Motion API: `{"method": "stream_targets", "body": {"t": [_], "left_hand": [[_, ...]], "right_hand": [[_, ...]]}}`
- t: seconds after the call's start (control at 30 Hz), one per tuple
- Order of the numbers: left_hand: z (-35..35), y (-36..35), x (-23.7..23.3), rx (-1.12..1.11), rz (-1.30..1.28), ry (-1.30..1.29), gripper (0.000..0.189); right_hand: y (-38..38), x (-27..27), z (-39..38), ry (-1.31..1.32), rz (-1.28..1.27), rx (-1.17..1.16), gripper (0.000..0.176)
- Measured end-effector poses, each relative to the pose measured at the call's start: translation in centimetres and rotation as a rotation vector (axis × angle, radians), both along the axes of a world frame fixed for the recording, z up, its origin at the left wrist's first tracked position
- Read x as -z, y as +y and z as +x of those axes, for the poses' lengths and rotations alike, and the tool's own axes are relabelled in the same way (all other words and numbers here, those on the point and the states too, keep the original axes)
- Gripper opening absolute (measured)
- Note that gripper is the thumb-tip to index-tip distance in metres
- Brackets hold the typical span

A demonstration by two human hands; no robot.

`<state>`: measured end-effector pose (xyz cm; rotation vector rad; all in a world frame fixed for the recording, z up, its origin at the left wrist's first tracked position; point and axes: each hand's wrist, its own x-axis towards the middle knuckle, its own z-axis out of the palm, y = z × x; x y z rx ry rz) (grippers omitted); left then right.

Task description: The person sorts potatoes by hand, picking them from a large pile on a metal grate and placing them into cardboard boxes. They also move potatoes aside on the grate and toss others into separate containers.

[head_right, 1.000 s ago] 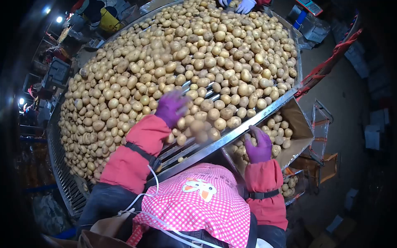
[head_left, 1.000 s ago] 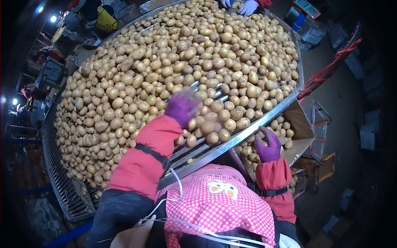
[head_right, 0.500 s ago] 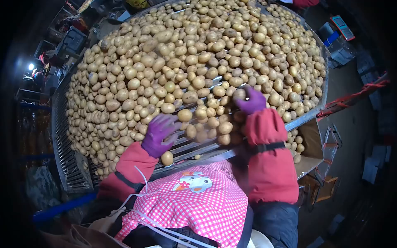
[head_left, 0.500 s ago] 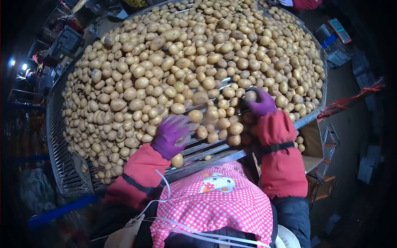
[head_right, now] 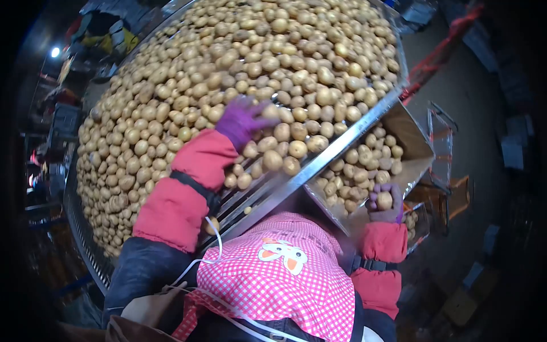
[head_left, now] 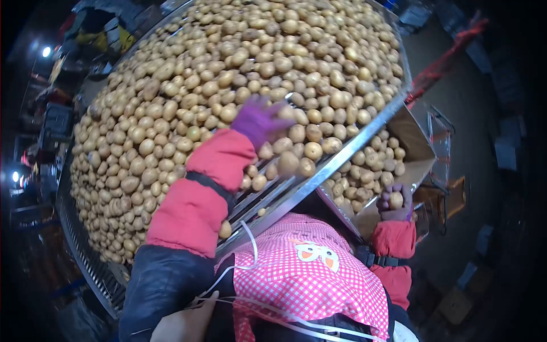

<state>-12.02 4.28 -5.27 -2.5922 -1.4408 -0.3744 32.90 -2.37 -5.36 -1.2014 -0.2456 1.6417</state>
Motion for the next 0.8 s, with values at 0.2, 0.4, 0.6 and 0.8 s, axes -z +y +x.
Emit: {"method": "stream_targets", "body": {"t": [0.2, 0.4, 0.6, 0.8], "left_hand": [[-2.1, 2.6, -1.9, -0.267, 0.057, -0.118, 0.052], [-4.4, -3.4, -3.6, -0.359, 0.03, -0.347, 0.051], [-6.5, -15.2, -5.0, -0.57, -0.055, -0.521, 0.053], [-4.7, -26.0, -6.7, -0.64, -0.252, -0.53, 0.074]], "right_hand": [[-22.2, 11.1, 21.3, 0.15, 0.078, 0.153, 0.029], [-29.8, 13.3, 28.5, -0.36, -0.54, 0.623, 0.036], [-10.4, 10.5, 24.0, -0.601, -0.174, 0.234, 0.043], [3.9, -2.4, -10.2, -1.08, 0.852, -0.717, 0.031]]}}
